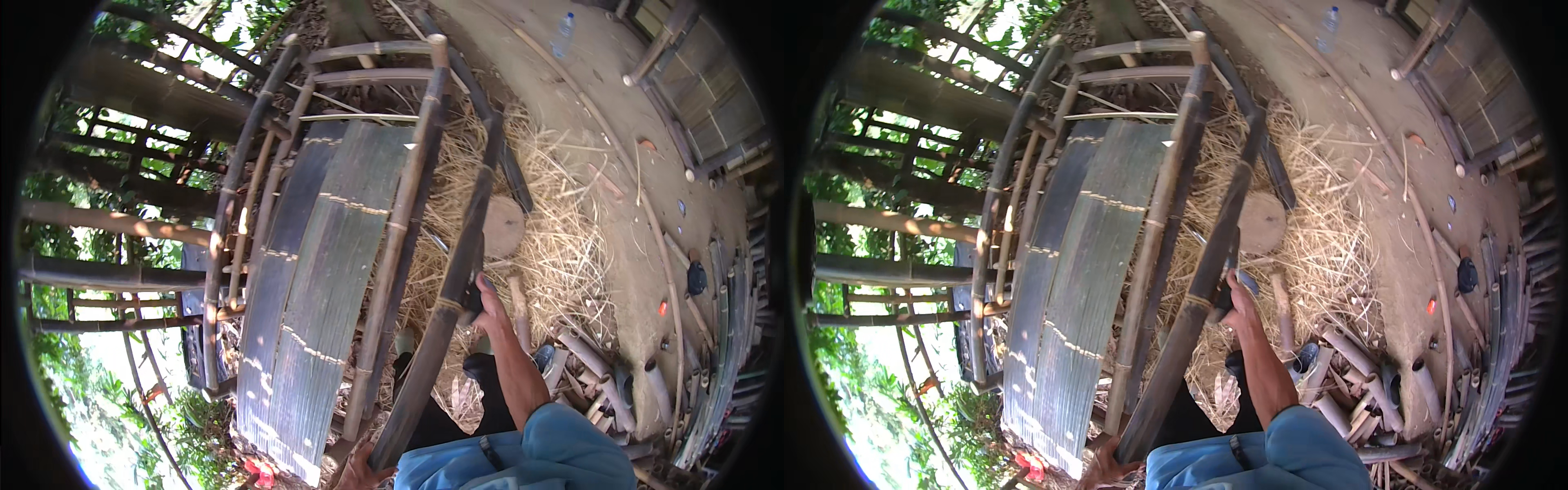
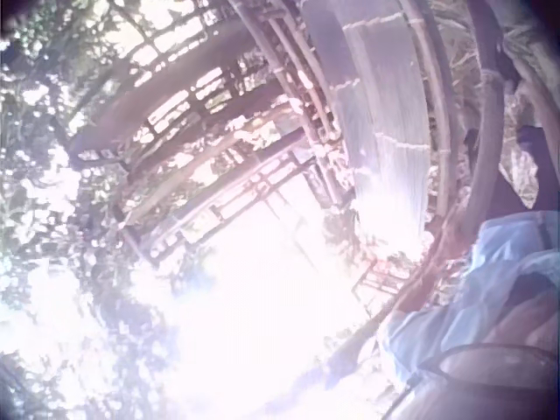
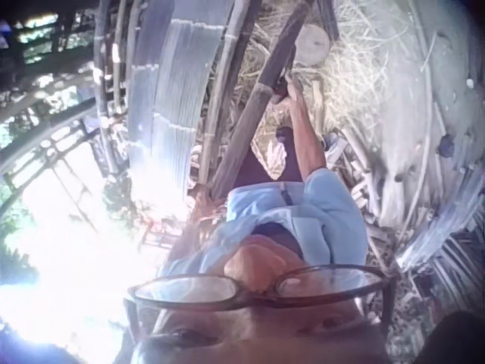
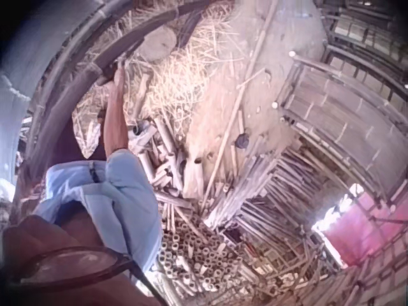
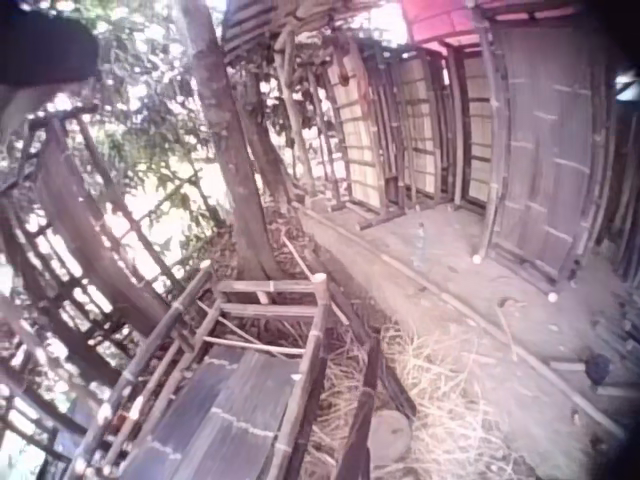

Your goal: The person strips layers from a long bamboo stalk using a knife, pulling the strips away by hand and then smoothing the remaining stalk.

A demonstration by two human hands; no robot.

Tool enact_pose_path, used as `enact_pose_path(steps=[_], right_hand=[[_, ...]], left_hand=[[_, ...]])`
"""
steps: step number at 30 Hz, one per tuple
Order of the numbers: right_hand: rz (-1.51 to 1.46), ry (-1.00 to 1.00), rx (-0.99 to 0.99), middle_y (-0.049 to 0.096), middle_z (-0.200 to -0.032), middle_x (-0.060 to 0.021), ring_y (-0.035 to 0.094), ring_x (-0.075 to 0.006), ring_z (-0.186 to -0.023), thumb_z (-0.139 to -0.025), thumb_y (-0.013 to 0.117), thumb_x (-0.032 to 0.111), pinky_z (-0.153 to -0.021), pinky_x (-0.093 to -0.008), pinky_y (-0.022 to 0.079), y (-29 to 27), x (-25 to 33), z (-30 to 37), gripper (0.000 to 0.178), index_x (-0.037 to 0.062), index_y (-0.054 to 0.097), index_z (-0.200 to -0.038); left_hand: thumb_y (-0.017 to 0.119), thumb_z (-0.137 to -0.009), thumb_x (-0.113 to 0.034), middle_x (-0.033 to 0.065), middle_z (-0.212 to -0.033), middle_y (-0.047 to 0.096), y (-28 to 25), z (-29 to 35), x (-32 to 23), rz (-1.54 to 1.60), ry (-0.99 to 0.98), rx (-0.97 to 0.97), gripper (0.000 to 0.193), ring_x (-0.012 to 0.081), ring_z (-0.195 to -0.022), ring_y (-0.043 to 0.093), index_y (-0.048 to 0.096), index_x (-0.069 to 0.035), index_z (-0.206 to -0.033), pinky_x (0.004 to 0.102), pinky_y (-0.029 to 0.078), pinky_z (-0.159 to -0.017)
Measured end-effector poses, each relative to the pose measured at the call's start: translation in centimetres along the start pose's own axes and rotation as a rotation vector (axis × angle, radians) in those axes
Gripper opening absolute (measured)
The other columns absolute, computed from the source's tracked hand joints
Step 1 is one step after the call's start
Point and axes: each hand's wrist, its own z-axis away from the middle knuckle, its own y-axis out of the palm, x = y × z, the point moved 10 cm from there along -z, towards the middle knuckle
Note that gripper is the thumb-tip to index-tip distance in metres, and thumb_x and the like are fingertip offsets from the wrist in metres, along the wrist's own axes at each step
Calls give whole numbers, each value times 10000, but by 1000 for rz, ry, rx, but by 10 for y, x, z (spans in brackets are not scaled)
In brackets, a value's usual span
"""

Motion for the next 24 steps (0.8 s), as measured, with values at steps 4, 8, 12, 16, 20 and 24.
enact_pose_path(steps=[4, 8, 12, 16, 20, 24], right_hand=[[204, -131, -136, 704, -1004, -56, 705, -218, -901, -982, 639, 387, -795, -454, 608, 27, -21, 32, 335, 130, 594, -1193], [174, -258, -114, 703, -987, -57, 706, -200, -891, -947, 705, 348, -772, -400, 605, 77, -12, 40, 337, 83, 610, -1133], [503, -780, -59, 687, -990, -59, 695, -186, -865, -835, 840, 258, -768, -364, 591, 214, 36, 96, 414, 48, 598, -1097], [718, -1017, 40, 655, -977, -107, 656, -190, -869, -658, 960, 295, -780, -344, 550, 349, 18, 170, 701, 5, 515, -1115], [979, -1220, -174, 621, -1047, -137, 638, -233, -966, -601, 977, 320, -862, -375, 533, 357, 19, 218, 847, -7, 462, -1188], [1053, -1213, -284, 616, -1058, -130, 629, -249, -994, -565, 999, 342, -886, -396, 520, 324, -23, 238, 917, 6, 452, -1220]], left_hand=[[850, -783, -303, 195, -890, 692, -13, 19, 61, -101, -20, -120, 594, 319, -687, 702, 566, 32, -1183, 388, 582, -695], [861, -760, -340, 226, -931, 678, -47, 0, 108, -258, 44, -172, 640, 345, -648, 694, 568, 34, -1190, 392, 583, -672], [843, -744, -462, 299, -1100, 627, -78, -60, 139, -563, 413, -316, 831, 446, -802, 685, 495, 43, -1305, 445, 574, -760], [844, -711, -540, 311, -1358, 520, -149, -153, 91, -593, 271, 64, 1014, 441, -1279, 512, 398, -14, -1455, 527, 419, -1064], [846, -737, -513, 290, -1436, 477, -316, -168, -191, -301, 810, -333, 969, 402, -1361, 452, 451, 39, -1430, 482, 360, -1137], [622, -948, -503, 208, -1455, 489, -459, 6, -439, 62, 1345, -504, 764, 334, -1387, 427, 425, 11, -1478, 425, 285, -1180]])
